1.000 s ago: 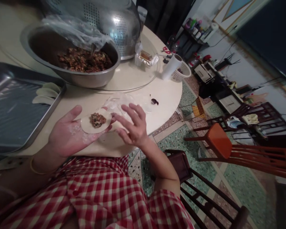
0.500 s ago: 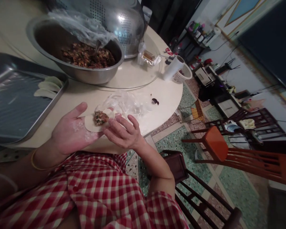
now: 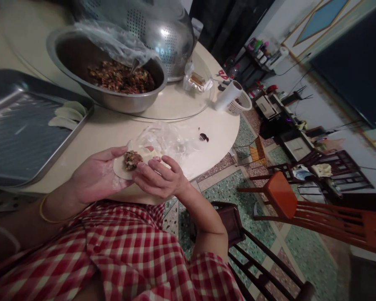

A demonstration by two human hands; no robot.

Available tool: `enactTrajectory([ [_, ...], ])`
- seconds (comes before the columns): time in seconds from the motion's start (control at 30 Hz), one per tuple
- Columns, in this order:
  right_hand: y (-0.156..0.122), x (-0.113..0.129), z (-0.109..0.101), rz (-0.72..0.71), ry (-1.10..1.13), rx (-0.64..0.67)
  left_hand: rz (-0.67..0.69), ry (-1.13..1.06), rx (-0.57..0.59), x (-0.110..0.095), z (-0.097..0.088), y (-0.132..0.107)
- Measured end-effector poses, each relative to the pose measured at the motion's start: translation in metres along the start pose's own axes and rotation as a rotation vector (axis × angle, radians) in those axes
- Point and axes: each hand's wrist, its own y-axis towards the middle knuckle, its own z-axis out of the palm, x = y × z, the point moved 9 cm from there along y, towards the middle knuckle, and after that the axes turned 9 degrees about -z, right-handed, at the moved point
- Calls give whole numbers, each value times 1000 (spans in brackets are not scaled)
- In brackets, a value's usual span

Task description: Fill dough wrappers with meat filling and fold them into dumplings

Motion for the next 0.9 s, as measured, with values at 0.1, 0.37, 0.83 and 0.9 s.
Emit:
enactTrajectory([
  [0.1, 5, 4, -1, -16, -12, 58, 13, 6, -17, -1, 0, 0],
  [0.37, 5, 9, 4, -71, -100, -115, 41, 85, -143, 0, -17, 4],
  [0.83, -3, 47, -64, -86, -199, -897, 318, 544, -144, -18, -22, 2],
  [0.9, -3, 45, -64, -53, -176, -913, 309, 628, -138, -18, -21, 2],
])
